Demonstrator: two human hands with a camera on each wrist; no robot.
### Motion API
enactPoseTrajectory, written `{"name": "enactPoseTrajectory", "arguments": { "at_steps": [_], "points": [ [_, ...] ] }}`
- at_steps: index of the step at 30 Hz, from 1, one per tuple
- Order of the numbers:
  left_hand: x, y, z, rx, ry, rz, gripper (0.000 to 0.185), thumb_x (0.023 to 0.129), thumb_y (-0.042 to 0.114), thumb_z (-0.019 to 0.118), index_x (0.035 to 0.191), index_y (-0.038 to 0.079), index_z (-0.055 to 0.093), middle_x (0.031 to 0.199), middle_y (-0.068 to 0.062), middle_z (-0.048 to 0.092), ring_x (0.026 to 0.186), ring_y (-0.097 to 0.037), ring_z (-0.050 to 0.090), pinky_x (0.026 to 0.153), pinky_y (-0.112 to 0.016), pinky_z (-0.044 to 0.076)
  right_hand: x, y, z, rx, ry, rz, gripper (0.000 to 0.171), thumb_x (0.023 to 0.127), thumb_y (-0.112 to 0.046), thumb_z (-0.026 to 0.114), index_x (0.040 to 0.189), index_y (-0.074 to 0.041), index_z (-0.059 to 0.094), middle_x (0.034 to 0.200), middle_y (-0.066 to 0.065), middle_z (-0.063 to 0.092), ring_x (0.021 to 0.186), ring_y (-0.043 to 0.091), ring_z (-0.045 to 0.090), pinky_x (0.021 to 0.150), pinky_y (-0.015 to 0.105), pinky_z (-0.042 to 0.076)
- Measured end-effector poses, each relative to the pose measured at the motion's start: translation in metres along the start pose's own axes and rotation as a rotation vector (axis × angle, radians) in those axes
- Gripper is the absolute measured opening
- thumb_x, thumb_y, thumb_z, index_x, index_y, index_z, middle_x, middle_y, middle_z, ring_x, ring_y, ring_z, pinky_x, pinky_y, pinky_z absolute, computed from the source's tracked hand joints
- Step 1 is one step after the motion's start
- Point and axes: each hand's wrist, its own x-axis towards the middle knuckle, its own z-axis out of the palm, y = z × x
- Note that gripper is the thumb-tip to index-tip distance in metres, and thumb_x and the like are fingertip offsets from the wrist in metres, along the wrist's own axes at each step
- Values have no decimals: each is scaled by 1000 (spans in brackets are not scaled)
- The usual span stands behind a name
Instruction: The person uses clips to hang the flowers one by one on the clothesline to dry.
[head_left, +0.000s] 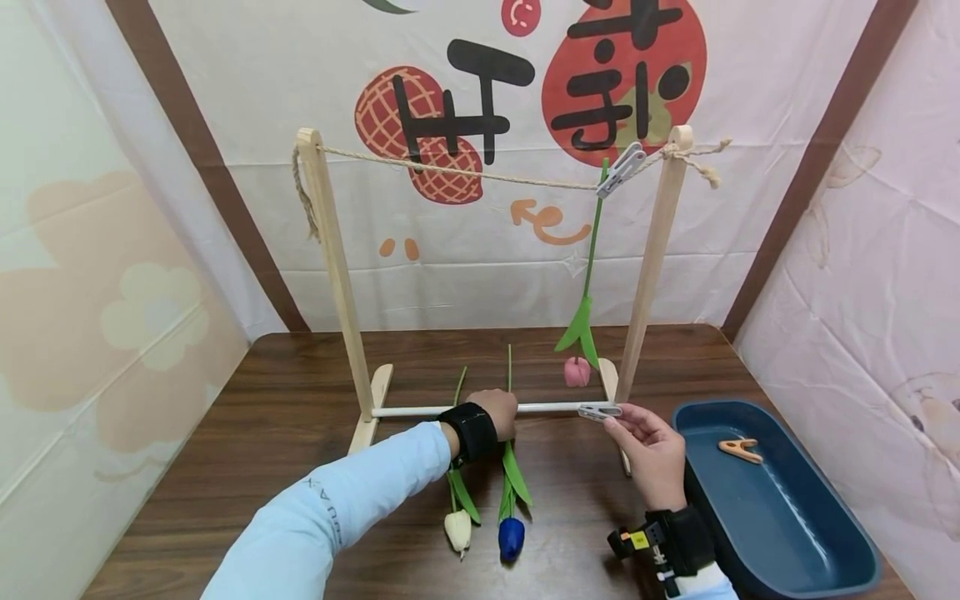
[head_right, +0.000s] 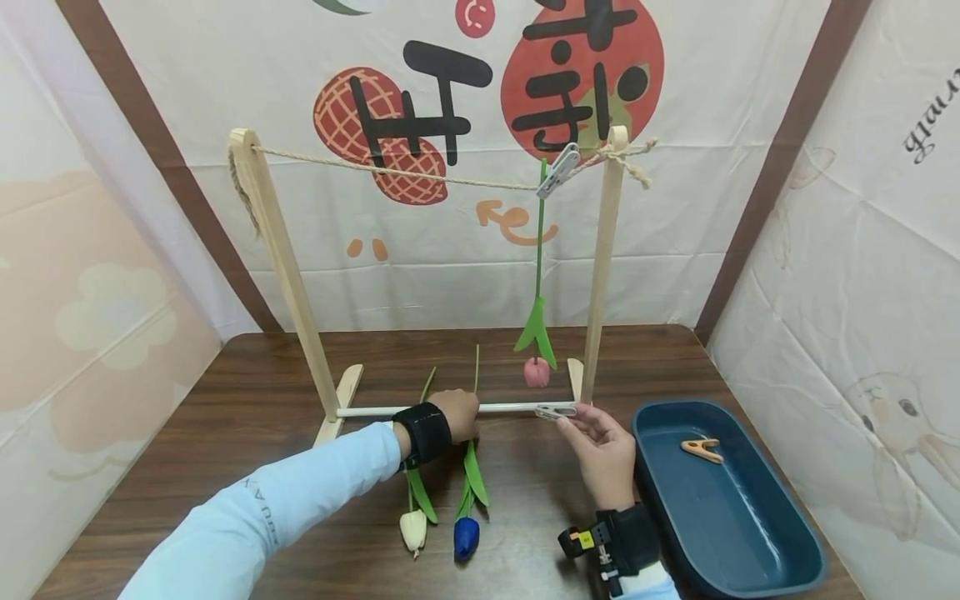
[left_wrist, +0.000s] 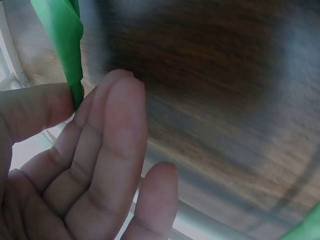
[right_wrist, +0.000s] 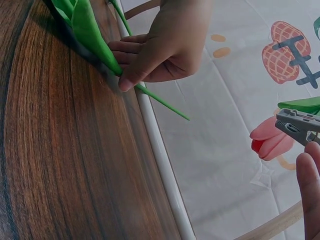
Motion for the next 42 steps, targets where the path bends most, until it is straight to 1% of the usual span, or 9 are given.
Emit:
{"name": "enactPoseTrajectory", "arguments": {
  "at_steps": [7,13,15,17,23,28,31,36,42],
  "points": [
    [-1,-1,-1,-56,-13,-2,34,86,23,68,58,16,49,54,3,47,46,-14,43,46,-30,35,-2,-2,2,6,3,8,27,83,-5,78,105,7,69,89,8,71,78,10,68,67,20,53],
    [-9,1,-14,-185,-40,-34,39,85,16,66,49,14,52,41,4,46,36,-13,43,40,-28,34,-2,0,2,10,0,-7,27,82,-4,78,104,8,69,88,6,71,78,10,68,67,20,53],
    [-10,0,-17,-220,-41,-34,38,87,16,66,50,14,55,40,5,48,35,-12,45,40,-27,35,-2,2,3,7,-1,-13,27,82,-3,78,104,8,69,88,6,71,78,10,68,66,20,53],
    [-11,-3,-20,-233,-26,-30,38,88,20,67,53,14,53,38,8,43,36,-11,42,41,-26,34,-2,3,3,2,-2,-19,27,82,-3,78,104,8,69,88,6,71,78,9,68,66,20,53],
    [-18,-3,-41,-301,-14,-23,43,90,26,68,51,12,59,41,6,53,36,-10,41,41,-25,32,-2,7,4,1,-7,-20,27,82,-1,77,105,9,68,87,2,71,78,8,68,67,20,53],
    [-29,-2,-58,-370,-2,9,43,94,26,66,54,10,69,51,1,63,36,-10,40,42,-24,31,-2,8,5,1,-10,-13,27,82,-1,77,105,9,68,87,2,71,78,9,68,68,20,53],
    [-35,-2,-66,-405,4,28,42,95,25,65,56,10,70,56,-1,66,38,-10,45,43,-24,33,-2,8,6,1,-10,-13,27,82,-1,77,105,10,68,88,2,71,78,9,68,68,20,53],
    [-44,-4,-77,-413,49,74,36,95,28,64,66,10,74,56,3,65,46,-11,55,47,-24,38,-2,8,6,6,-12,-13,26,82,0,77,105,10,67,88,4,71,79,9,68,68,20,53],
    [-53,-4,-89,-432,117,125,37,95,29,65,63,10,72,50,5,59,45,-11,52,47,-24,35,-2,8,6,6,-16,-7,27,82,-2,77,104,9,68,88,4,71,79,9,69,69,21,53]
  ]
}}
